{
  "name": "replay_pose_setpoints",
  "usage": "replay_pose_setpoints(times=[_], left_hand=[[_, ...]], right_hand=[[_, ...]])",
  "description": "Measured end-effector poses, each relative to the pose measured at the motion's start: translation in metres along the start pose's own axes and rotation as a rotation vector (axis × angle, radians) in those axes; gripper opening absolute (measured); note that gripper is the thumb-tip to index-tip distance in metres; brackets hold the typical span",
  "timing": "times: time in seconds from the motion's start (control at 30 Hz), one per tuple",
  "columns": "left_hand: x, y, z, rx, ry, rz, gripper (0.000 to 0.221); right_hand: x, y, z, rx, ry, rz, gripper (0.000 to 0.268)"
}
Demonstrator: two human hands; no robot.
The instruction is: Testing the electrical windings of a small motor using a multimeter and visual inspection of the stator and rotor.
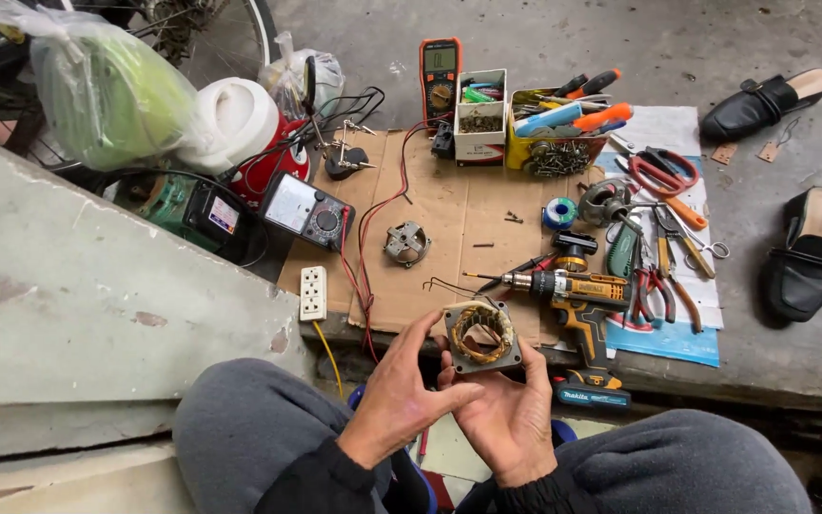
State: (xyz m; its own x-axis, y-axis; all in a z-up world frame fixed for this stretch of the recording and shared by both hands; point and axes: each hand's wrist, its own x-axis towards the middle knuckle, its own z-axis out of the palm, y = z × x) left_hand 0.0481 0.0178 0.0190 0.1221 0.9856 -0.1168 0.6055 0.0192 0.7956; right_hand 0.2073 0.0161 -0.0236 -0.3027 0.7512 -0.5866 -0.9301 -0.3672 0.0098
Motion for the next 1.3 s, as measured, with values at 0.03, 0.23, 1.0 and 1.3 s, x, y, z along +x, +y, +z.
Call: replay_pose_setpoints(times=[0.03,0.23,1.0,1.3], left_hand=[[-0.001,-0.001,0.002,0.003,0.004,-0.002,0.105],[-0.004,-0.001,-0.002,-0.202,-0.005,0.029,0.097],[-0.011,-0.049,0.011,0.148,0.372,0.179,0.086],[-0.012,-0.055,0.016,0.127,0.357,0.143,0.086]], right_hand=[[-0.006,0.003,0.007,-0.001,-0.002,0.005,0.068],[-0.018,0.010,0.019,-0.072,0.060,0.039,0.068],[0.006,0.029,0.012,-1.093,0.259,-0.587,0.032],[0.013,0.031,0.005,-1.092,0.277,-0.622,0.024]])
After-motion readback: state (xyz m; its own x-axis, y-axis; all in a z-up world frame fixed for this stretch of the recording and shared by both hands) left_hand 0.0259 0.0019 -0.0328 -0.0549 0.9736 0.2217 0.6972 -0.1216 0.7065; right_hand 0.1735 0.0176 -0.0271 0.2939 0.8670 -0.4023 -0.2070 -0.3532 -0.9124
